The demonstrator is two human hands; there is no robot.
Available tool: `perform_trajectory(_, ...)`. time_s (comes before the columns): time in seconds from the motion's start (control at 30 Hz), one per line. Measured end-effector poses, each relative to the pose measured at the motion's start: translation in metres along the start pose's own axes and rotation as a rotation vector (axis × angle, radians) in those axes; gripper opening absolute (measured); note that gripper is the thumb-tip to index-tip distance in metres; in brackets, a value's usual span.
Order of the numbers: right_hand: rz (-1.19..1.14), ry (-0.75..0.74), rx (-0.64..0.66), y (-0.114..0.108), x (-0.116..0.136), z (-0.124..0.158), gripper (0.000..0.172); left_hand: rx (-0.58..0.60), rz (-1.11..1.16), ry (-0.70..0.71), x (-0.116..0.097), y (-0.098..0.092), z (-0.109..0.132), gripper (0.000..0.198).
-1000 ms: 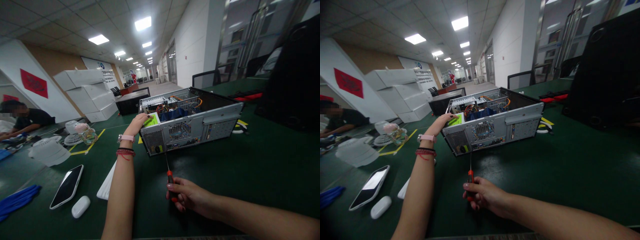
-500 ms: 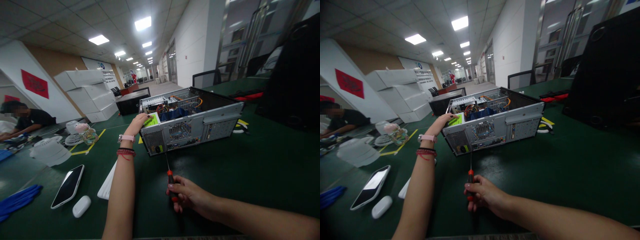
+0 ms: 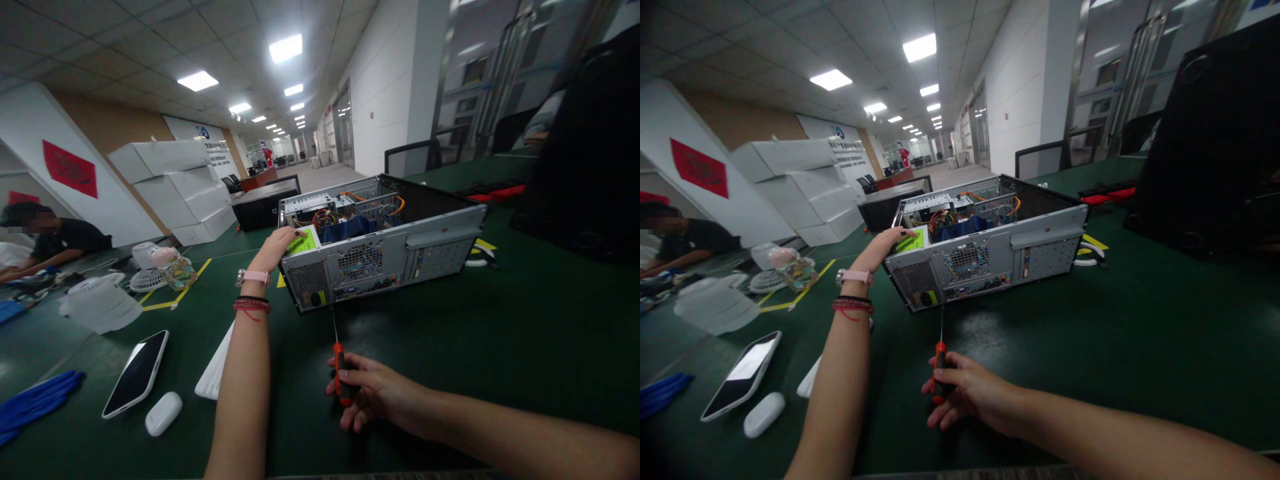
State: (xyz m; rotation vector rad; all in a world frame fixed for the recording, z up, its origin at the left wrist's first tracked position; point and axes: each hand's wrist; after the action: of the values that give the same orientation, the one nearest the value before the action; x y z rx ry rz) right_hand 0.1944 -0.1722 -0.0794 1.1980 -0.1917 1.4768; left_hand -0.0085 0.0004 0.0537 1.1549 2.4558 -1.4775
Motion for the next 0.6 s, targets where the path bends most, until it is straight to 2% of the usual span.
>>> perform_trajectory(0.3,-0.02,-0.011,-0.061,0.0046,0.0001,0.0031,0.042,-0.002,0.001,0.003,0.0053,0.0009,-0.001,0.04)
perform_trajectory(0.6,-0.03,-0.027,-0.024,0.0019,-0.0034,0.002,0.036,-0.007,-0.007,-0.007,0.0048,0.002,-0.0016,0.041)
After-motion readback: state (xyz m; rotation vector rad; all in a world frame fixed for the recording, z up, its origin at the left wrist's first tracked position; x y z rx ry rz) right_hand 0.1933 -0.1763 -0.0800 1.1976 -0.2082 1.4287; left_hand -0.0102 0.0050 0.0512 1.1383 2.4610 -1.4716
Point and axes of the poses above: each hand's wrist, its own z-axis away from the middle knuckle, its own y-axis out of the palm, x = y × z, and after that the axes turned 10 degrees about -x, right-handed
